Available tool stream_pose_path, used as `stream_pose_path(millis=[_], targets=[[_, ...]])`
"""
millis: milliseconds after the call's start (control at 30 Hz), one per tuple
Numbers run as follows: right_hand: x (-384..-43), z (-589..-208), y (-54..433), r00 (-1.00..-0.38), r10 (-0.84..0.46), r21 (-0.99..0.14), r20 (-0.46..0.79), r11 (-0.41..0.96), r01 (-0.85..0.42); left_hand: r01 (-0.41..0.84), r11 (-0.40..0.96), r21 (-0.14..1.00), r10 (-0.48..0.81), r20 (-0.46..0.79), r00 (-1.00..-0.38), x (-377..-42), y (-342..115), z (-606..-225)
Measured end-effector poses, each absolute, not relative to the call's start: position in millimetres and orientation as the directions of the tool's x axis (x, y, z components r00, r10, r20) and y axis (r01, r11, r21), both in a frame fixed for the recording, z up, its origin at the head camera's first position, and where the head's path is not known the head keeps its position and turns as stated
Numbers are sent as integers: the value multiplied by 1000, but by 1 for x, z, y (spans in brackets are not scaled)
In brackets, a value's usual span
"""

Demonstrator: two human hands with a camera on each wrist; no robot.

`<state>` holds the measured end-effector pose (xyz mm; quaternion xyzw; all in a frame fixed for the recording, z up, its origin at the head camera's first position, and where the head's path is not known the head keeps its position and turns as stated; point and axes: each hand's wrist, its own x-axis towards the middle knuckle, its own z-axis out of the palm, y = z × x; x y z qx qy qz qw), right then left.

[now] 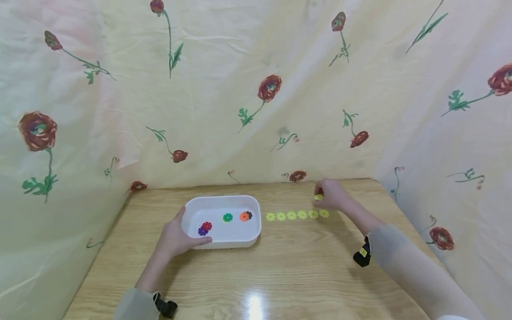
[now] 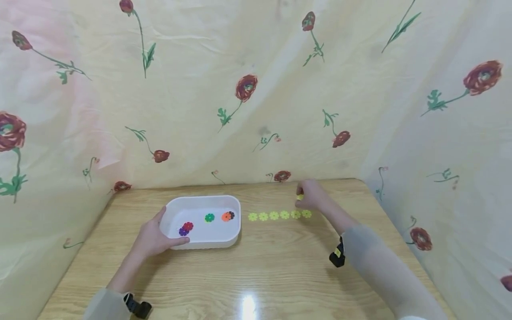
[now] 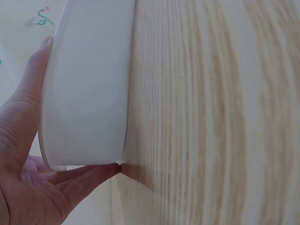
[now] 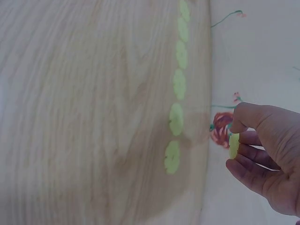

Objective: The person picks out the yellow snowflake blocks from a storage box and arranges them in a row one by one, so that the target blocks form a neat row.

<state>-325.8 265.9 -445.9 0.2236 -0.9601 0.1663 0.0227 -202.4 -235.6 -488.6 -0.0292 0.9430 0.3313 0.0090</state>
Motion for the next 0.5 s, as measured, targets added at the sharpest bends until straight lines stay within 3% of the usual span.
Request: stream_pose_path(millis=[500], targets=[[-314, -460, 291, -923, -377, -293, 78, 876, -383, -64, 775, 629, -55, -34, -998, -203, -236, -490]])
